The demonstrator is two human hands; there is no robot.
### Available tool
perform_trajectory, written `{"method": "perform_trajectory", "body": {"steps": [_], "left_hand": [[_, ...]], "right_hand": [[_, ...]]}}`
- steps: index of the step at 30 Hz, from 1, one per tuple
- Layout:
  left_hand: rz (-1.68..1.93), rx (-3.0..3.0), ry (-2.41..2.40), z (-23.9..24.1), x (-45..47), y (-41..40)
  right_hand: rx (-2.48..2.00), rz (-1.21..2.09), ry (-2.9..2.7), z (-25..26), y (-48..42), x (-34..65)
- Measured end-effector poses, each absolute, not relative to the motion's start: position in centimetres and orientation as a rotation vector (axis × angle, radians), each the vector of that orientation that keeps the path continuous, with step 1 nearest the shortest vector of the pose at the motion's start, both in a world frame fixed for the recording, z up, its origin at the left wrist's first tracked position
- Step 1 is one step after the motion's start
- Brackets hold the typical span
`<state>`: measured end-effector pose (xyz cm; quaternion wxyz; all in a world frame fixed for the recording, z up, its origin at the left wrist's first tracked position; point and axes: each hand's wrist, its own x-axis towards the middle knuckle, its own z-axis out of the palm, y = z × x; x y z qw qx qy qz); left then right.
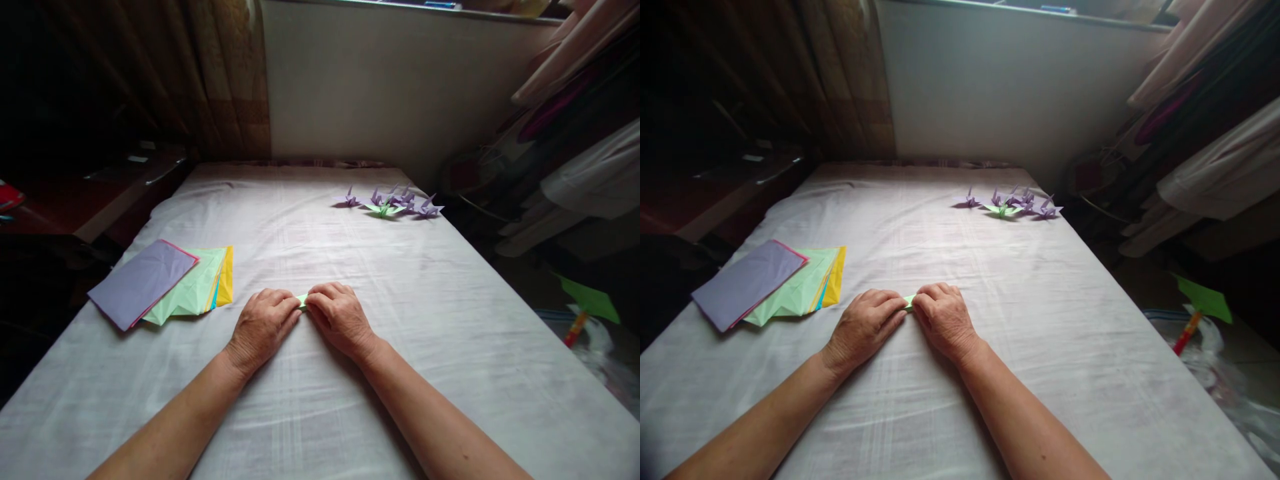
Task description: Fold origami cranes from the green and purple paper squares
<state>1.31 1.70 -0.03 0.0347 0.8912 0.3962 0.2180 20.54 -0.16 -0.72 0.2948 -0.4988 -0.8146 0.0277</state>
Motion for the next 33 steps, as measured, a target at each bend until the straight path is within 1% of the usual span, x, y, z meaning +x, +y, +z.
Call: {"method": "perform_trajectory", "body": {"steps": [9, 25, 33], "left_hand": [[0.638, 2.551, 1.329, -0.08, 1.65, 2.06], [0.733, 2.826, 1.400, -0.38, 1.29, 1.78], [0.740, 2.858, 1.408, -0.31, 1.26, 1.76]], "right_hand": [[-1.465, 0.126, -2.085, -1.19, 0.58, 19.93], [-1.423, -0.020, -2.109, -1.10, 0.27, 20.00], [-1.533, 0.020, -2.127, -0.66, 0.09, 19.92]]}}
